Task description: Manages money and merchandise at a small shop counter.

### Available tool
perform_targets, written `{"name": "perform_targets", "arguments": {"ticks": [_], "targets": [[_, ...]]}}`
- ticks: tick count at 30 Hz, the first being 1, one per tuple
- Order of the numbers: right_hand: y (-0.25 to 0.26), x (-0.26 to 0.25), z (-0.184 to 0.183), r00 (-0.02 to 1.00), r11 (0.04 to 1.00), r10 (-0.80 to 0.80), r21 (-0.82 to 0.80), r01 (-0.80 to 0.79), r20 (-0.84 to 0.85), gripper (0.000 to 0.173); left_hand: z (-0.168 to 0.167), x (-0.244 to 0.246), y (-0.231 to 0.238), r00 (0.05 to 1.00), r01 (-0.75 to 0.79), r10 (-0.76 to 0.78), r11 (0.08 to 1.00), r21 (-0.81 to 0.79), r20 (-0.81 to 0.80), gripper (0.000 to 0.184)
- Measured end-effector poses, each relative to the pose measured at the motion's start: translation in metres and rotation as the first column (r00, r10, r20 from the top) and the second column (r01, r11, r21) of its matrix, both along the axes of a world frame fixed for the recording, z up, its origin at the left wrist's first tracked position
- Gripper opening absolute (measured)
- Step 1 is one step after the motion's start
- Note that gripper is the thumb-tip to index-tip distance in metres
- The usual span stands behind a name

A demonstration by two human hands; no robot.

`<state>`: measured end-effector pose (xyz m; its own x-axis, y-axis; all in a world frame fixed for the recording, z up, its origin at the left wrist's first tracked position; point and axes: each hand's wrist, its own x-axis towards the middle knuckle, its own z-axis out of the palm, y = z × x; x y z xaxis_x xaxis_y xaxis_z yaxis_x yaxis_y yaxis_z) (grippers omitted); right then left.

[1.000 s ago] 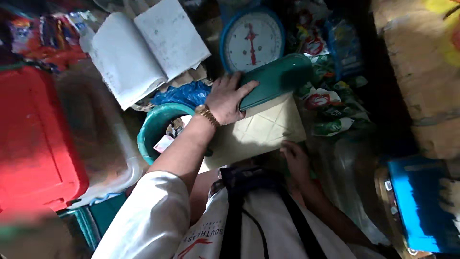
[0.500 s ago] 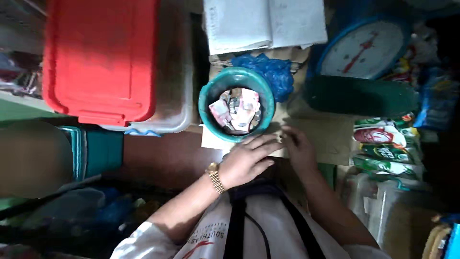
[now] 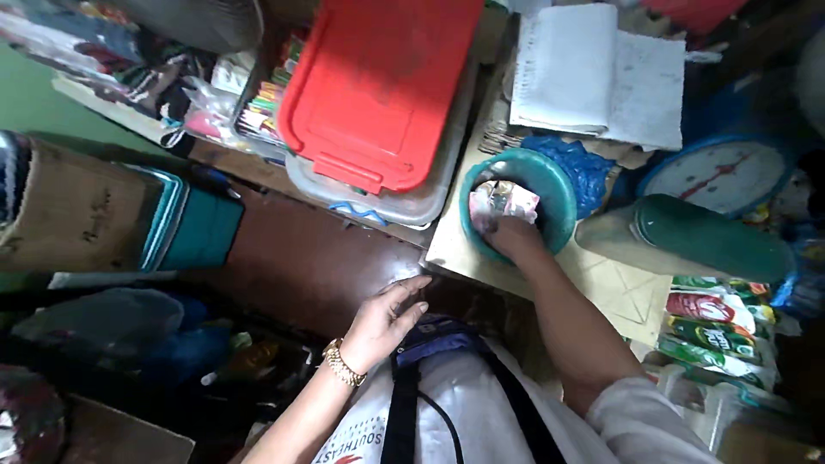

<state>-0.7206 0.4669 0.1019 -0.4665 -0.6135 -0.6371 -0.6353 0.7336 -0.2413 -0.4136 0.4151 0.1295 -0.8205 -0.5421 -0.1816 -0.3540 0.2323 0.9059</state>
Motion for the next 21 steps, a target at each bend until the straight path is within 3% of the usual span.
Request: {"name": "perform_targets", "arguments": {"ticks": [5, 9, 12, 14, 17, 21], "targets": [[0.029, -0.006, 0.032, 0.962, 0.920, -0.232, -0.290, 0.265, 0.144, 0.036, 0.011, -0.038, -0.021, 0.997, -0.034, 0.061, 0.918, 0.395, -0.056, 0.042], [0.047, 0.034, 0.088, 0.976, 0.910, -0.199, -0.354, 0.216, 0.083, 0.021, 0.015, -0.093, -0.024, 0.985, 0.061, 0.080, 0.667, 0.743, -0.152, 0.062], [0.051, 0.062, 0.104, 0.990, 0.930, -0.137, -0.337, 0.144, 0.046, 0.021, 0.019, -0.121, -0.019, 0.953, 0.164, 0.118, 0.569, 0.806, -0.278, 0.054], [0.054, 0.068, 0.099, 0.986, 0.909, -0.140, -0.383, 0.164, 0.090, 0.023, 0.024, -0.134, -0.014, 0.939, 0.092, 0.234, 0.531, 0.842, -0.250, 0.042], [0.059, 0.061, 0.079, 0.932, 0.816, -0.186, -0.479, 0.324, 0.312, 0.024, 0.028, -0.149, -0.007, 0.906, -0.129, 0.413, 0.483, 0.866, -0.095, 0.029], [0.063, 0.049, 0.051, 0.757, 0.677, -0.144, -0.494, 0.545, 0.637, 0.031, 0.028, -0.163, -0.005, 0.865, -0.181, 0.496, 0.451, 0.874, -0.077, 0.029]]}}
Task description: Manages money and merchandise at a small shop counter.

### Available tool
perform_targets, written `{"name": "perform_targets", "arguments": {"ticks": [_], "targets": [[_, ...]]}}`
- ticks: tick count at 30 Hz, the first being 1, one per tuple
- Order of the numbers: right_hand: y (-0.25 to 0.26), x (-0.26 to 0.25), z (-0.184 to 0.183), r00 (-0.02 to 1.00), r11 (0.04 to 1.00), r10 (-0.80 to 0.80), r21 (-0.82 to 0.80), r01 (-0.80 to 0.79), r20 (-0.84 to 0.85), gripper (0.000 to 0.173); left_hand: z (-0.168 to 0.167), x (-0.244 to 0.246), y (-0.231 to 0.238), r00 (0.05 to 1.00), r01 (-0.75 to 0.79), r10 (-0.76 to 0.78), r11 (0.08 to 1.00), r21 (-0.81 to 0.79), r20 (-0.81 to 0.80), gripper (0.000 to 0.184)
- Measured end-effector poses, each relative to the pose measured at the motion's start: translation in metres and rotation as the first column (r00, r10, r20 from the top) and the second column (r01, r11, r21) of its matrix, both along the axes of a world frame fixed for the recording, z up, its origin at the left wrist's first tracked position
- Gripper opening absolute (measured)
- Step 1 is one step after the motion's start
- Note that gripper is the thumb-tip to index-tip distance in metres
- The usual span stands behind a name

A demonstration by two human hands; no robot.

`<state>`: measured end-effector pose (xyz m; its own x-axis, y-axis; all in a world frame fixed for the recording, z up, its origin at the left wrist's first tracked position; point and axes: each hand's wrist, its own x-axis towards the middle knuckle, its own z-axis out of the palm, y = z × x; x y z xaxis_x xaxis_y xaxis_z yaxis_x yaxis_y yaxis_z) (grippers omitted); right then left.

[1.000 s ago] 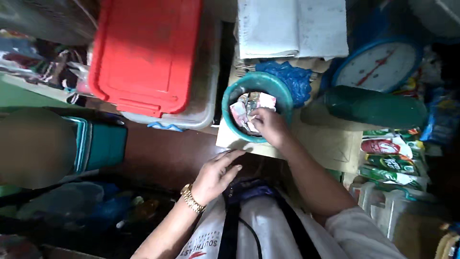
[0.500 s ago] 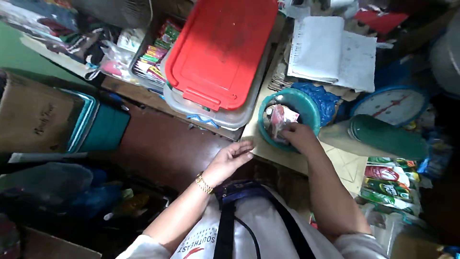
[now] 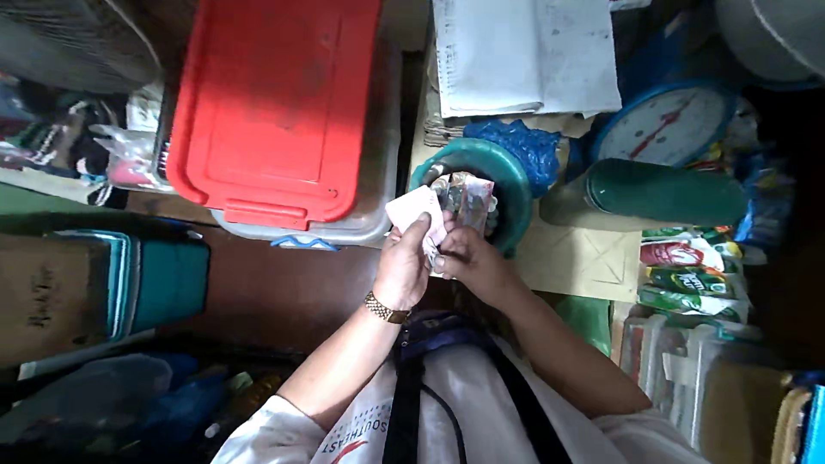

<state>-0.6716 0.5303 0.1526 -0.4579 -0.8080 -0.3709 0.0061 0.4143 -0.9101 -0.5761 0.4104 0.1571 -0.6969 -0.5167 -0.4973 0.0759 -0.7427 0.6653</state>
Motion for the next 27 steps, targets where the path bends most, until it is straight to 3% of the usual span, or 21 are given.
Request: {"name": "perform_targets", "arguments": {"ticks": [7, 17, 21, 24, 27], "targets": [[-0.005, -0.030, 0.004, 0.979, 0.979, 0.202, -0.038, -0.202, -0.005, 0.024, -0.007, -0.004, -0.002, 0.987, -0.155, 0.150, 0.984, 0.089, 0.055, 0.027], [-0.034, -0.066, 0.003, 0.841, 0.837, 0.538, 0.089, -0.540, 0.051, 0.023, -0.015, 0.026, -0.006, 0.941, -0.339, 0.339, 0.941, -0.013, 0.006, 0.027], [-0.050, -0.080, -0.024, 0.889, 0.885, 0.433, 0.255, -0.389, -0.147, 0.029, -0.009, 0.044, -0.019, 0.946, -0.318, 0.325, 0.931, -0.181, 0.007, 0.028], [-0.068, -0.074, -0.043, 0.906, 0.898, 0.323, 0.392, -0.201, -0.275, 0.040, -0.007, 0.047, -0.010, 0.969, -0.235, 0.244, 0.956, -0.174, 0.030, 0.030], [-0.076, -0.072, -0.051, 0.855, 0.818, 0.351, 0.570, -0.082, -0.381, 0.044, -0.008, 0.050, -0.006, 0.963, -0.259, 0.265, 0.960, -0.104, 0.043, 0.028]]}}
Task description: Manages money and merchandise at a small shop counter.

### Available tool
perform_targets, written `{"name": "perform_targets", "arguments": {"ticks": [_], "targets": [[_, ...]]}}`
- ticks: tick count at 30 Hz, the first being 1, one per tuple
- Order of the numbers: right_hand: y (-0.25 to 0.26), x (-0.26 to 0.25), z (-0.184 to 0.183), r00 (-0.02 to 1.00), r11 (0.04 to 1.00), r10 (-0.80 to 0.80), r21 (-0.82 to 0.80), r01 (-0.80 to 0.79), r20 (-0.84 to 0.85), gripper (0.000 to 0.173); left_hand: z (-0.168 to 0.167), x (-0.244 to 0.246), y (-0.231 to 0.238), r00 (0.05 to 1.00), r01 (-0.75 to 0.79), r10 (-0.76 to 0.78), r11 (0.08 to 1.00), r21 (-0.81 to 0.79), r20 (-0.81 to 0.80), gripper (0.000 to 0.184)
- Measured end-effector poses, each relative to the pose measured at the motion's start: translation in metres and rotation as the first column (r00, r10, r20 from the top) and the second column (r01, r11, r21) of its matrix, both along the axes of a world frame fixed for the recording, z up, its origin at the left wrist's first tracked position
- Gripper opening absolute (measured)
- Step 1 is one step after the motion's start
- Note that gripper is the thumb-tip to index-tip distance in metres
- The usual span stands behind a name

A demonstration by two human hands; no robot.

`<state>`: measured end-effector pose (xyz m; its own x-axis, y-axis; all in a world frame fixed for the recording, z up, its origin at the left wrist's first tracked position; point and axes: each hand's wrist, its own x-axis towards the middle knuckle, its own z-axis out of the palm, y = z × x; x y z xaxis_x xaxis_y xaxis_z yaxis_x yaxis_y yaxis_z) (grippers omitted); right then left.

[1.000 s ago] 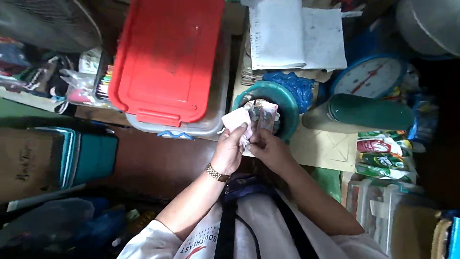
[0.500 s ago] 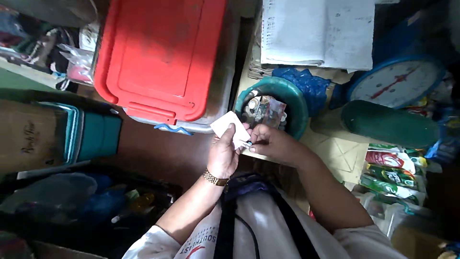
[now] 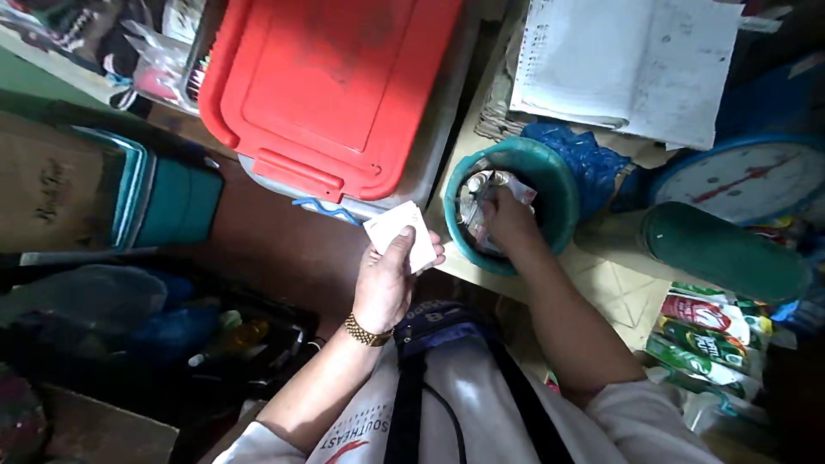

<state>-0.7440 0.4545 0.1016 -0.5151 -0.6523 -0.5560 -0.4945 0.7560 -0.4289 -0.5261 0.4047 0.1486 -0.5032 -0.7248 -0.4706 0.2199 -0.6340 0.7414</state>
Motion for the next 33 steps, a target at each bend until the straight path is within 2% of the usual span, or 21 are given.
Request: {"name": "perform_targets", "arguments": {"ticks": [2, 6, 8, 14, 18, 21, 23, 24, 27, 29, 30, 31, 32, 33], "targets": [[0.002, -0.001, -0.015, 0.996, 0.994, -0.018, 0.106, 0.027, -0.089, 0.046, 0.000, 0.002, -0.001, 0.999, -0.035, 0.034, 0.998, 0.058, 0.006, 0.026], [0.001, -0.004, -0.025, 0.993, 0.957, -0.045, 0.280, 0.075, -0.112, 0.069, 0.003, 0.002, -0.003, 1.000, -0.005, 0.006, 0.995, 0.096, -0.015, 0.027], [0.001, -0.004, -0.023, 0.991, 0.949, -0.038, 0.307, 0.077, -0.129, 0.074, 0.007, 0.003, -0.004, 0.999, 0.036, -0.034, 0.995, 0.090, -0.031, 0.029], [0.006, 0.002, -0.017, 0.975, 0.947, -0.078, 0.290, 0.137, -0.206, 0.057, 0.015, 0.000, -0.004, 0.993, 0.095, -0.090, 0.993, 0.071, -0.070, 0.031], [-0.003, 0.001, -0.024, 0.966, 0.920, -0.090, 0.352, 0.174, -0.242, 0.071, 0.021, 0.001, -0.002, 0.987, 0.138, -0.132, 0.989, 0.058, -0.096, 0.030], [-0.005, 0.000, -0.039, 0.947, 0.906, -0.132, 0.352, 0.235, -0.294, 0.074, 0.024, 0.007, -0.003, 0.985, 0.150, -0.146, 0.987, 0.048, -0.087, 0.030], [-0.004, 0.002, -0.036, 0.943, 0.912, -0.149, 0.326, 0.247, -0.299, 0.073, 0.024, 0.013, -0.007, 0.985, 0.150, -0.146, 0.988, 0.039, -0.089, 0.032], [-0.001, 0.004, -0.031, 0.943, 0.924, -0.146, 0.300, 0.238, -0.299, 0.069, 0.024, 0.016, -0.008, 0.986, 0.146, -0.142, 0.989, 0.037, -0.086, 0.032], [0.008, 0.008, -0.006, 0.941, 0.968, -0.145, 0.153, 0.199, -0.307, 0.041, 0.023, 0.024, -0.013, 0.988, 0.135, -0.132, 0.990, 0.030, -0.085, 0.035], [0.022, 0.009, 0.009, 0.943, 0.975, -0.216, -0.109, 0.194, -0.251, 0.035, 0.024, 0.026, -0.017, 0.988, 0.127, -0.124, 0.991, 0.031, -0.089, 0.038], [0.033, 0.011, 0.019, 0.955, 0.936, -0.251, -0.291, 0.197, -0.160, 0.035, 0.024, 0.026, -0.018, 0.989, 0.122, -0.119, 0.992, 0.033, -0.091, 0.039], [0.045, 0.016, 0.031, 0.965, 0.853, -0.262, -0.470, 0.228, -0.007, 0.034, 0.025, 0.024, -0.020, 0.989, 0.118, -0.115, 0.992, 0.034, -0.093, 0.040], [0.056, 0.024, 0.047, 0.952, 0.753, -0.225, -0.582, 0.306, 0.209, 0.031, 0.026, 0.022, -0.022, 0.989, 0.117, -0.113, 0.993, 0.032, -0.097, 0.040], [0.063, 0.036, 0.066, 0.881, 0.654, -0.143, -0.625, 0.426, 0.452, 0.028, 0.027, 0.019, -0.024, 0.989, 0.118, -0.115, 0.993, 0.028, -0.098, 0.041]]}}
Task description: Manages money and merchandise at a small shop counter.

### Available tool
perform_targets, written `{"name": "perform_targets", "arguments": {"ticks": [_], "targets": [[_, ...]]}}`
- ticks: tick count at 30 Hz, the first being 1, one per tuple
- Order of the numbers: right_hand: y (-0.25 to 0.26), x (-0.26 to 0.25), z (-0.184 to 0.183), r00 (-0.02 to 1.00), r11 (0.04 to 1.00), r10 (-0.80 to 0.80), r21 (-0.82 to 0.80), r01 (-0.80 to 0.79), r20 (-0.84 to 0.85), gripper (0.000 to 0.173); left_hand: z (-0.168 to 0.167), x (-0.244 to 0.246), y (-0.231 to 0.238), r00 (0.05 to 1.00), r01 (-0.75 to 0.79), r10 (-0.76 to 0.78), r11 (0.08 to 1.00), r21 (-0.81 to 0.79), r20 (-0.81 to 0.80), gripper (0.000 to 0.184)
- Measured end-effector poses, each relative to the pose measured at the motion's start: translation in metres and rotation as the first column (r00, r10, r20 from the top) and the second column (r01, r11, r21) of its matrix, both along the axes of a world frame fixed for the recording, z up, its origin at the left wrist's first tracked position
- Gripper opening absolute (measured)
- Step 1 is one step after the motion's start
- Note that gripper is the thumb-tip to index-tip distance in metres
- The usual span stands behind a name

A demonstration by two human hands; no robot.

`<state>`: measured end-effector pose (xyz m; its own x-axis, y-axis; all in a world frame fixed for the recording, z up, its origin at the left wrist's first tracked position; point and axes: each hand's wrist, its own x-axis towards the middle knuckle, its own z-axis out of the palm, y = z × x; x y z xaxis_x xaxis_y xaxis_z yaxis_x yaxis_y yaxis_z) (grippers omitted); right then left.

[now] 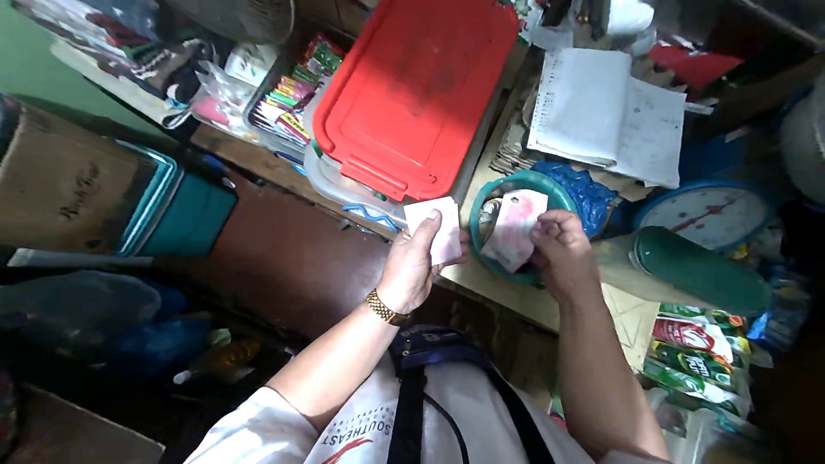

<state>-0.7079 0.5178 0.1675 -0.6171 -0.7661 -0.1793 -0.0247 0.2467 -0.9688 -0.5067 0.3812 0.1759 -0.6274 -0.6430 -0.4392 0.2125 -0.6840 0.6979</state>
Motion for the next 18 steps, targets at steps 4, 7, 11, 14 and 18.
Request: {"name": "perform_targets", "arguments": {"ticks": [4, 7, 11, 14, 18], "targets": [[0.007, 0.047, 0.030, 0.943, 0.929, 0.291, -0.283, -0.239, 0.159, 0.038, 0.008, -0.013, 0.004, 0.996, 0.091, -0.092, 0.995, -0.032, -0.009, 0.043], [-0.002, 0.061, 0.027, 0.951, 0.952, 0.285, -0.085, -0.296, -0.119, 0.045, 0.009, -0.020, 0.009, 0.971, 0.180, -0.183, 0.983, -0.028, -0.154, 0.048], [-0.002, 0.067, 0.026, 0.932, 0.981, 0.193, 0.044, -0.189, -0.307, 0.044, 0.008, -0.025, 0.013, 0.965, 0.188, -0.186, 0.982, -0.008, -0.186, 0.062], [-0.003, 0.068, 0.027, 0.898, 0.990, 0.142, 0.081, -0.119, -0.417, 0.042, 0.007, -0.026, 0.015, 0.962, 0.180, -0.190, 0.981, -0.069, -0.197, 0.068], [-0.009, 0.072, 0.028, 0.882, 0.989, 0.127, 0.121, -0.080, -0.455, 0.042, 0.009, -0.023, 0.018, 0.954, 0.178, -0.216, 0.966, -0.187, -0.210, 0.066]]}}
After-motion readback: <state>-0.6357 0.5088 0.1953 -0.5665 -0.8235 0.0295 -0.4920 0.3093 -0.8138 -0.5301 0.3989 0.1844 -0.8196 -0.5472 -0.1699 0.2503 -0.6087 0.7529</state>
